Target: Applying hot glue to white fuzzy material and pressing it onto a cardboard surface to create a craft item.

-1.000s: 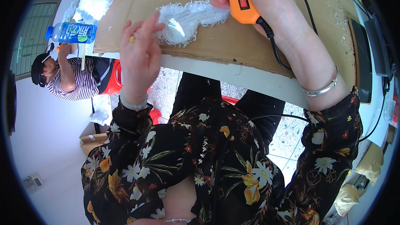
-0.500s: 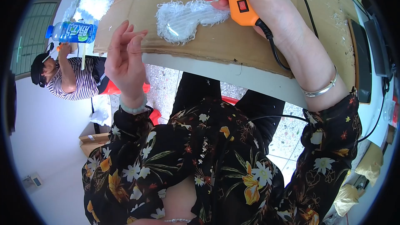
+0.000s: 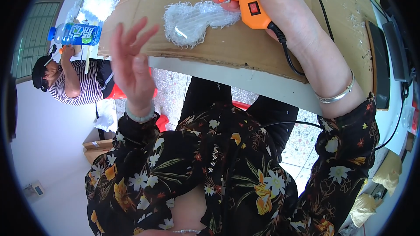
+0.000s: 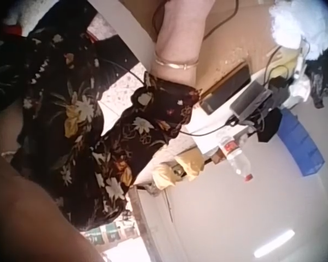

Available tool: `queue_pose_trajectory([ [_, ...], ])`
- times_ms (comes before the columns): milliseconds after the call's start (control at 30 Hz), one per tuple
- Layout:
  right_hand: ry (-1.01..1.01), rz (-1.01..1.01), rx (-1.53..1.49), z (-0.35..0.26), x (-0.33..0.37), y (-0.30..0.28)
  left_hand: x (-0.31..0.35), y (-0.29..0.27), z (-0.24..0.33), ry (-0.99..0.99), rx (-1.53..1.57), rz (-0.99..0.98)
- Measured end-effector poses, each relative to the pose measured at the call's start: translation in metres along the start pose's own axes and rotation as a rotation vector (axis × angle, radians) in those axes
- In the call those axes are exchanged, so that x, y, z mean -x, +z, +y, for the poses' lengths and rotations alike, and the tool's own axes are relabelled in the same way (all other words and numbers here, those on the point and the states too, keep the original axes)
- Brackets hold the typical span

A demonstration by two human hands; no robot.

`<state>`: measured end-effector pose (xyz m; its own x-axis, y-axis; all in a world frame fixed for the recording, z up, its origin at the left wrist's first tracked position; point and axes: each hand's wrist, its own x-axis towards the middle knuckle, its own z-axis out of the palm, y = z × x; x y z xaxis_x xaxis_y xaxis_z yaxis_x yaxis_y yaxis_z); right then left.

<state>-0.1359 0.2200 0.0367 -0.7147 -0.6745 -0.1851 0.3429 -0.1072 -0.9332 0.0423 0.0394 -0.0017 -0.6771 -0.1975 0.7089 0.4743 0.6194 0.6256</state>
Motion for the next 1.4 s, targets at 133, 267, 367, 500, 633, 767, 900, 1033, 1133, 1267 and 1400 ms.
queue_pose_trajectory([
  [133, 0.001, 0.015, -0.001, 0.001, 0.0, -0.003, -0.001, 0.008, -0.001, 0.055, -0.383, -0.373],
  [267, -0.004, -0.009, -0.001, 0.0, 0.0, -0.002, -0.004, 0.004, -0.005, 0.062, -0.165, -0.248],
  [367, 0.003, 0.023, 0.015, 0.001, 0.001, -0.001, -0.01, -0.001, -0.008, 0.033, 0.043, -0.087],
  [500, 0.004, 0.024, 0.006, 0.0, 0.002, -0.001, -0.012, -0.001, -0.015, -0.079, -0.31, -0.352],
  [633, -0.033, -0.011, -0.018, 0.001, -0.001, 0.0, -0.025, 0.001, -0.013, -0.079, -0.122, -0.23],
  [767, -0.169, 0.03, 0.07, 0.021, -0.009, -0.019, -0.036, 0.001, -0.024, -0.067, -0.134, -0.166],
  [900, -0.15, -0.015, 0.095, 0.019, -0.008, -0.02, -0.028, 0.004, -0.017, -0.31, 0.134, -0.279],
  [1033, -0.16, -0.106, 0.133, 0.018, -0.008, -0.022, -0.04, -0.001, -0.022, -0.099, -0.068, -0.118],
  [1133, -0.19, -0.075, 0.144, 0.022, -0.008, -0.021, -0.041, 0.003, -0.025, 0.046, -0.338, -0.467],
  [1267, -0.171, -0.026, 0.112, 0.018, -0.005, -0.014, -0.039, 0.002, -0.023, -0.161, -0.002, -0.208],
  [1400, -0.171, -0.055, 0.123, 0.016, -0.006, -0.017, -0.05, 0.008, -0.027, -0.107, -0.08, -0.26],
])
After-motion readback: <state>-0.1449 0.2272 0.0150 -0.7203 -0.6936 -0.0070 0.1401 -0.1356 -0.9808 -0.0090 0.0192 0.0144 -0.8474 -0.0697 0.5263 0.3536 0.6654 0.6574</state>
